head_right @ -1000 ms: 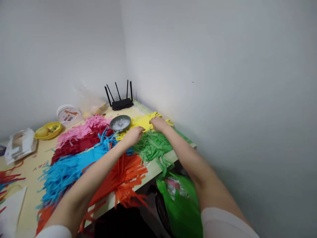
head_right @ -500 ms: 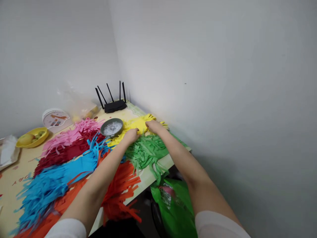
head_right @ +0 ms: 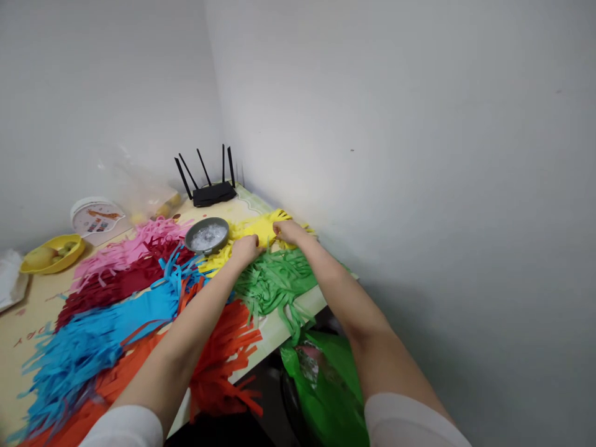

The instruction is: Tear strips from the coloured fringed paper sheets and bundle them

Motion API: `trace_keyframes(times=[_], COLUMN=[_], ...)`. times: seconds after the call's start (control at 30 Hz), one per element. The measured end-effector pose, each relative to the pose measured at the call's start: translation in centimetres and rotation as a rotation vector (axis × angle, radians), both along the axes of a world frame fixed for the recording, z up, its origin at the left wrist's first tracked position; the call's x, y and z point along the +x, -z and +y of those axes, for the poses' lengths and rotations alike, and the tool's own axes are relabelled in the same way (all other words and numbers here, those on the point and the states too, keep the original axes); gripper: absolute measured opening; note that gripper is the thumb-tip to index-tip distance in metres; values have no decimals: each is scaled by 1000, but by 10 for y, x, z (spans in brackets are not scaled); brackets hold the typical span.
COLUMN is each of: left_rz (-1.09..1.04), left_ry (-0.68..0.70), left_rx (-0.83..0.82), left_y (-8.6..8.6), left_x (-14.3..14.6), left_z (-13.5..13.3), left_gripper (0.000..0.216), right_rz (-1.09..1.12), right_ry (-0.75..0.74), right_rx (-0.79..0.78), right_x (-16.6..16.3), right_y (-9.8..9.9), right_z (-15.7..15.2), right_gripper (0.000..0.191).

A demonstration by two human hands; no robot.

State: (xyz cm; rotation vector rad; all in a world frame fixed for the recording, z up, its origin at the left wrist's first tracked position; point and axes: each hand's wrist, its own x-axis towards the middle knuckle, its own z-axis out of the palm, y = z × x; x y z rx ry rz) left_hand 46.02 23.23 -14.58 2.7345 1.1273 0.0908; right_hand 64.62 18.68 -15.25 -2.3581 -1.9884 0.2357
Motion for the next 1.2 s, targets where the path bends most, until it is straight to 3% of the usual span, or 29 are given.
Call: trace_keyframes(times=[0.3, 0.67, 1.2], left_rz=[-15, -24, -39], left_ry=[-39, -157, -148], left_rx=[-4, -160, -95], left_y=[0, -8, -8], left_x=[3, 0, 4], left_z=[0, 13, 5], left_gripper=[25, 25, 22], right_rz=[2, -16, 9], right_ry=[-6, -24, -6], right_rx=[-5, -6, -8], right_x=[6, 6, 1], right_y=[6, 6, 0], right_z=[4, 3, 0], right_gripper=[30, 29, 28])
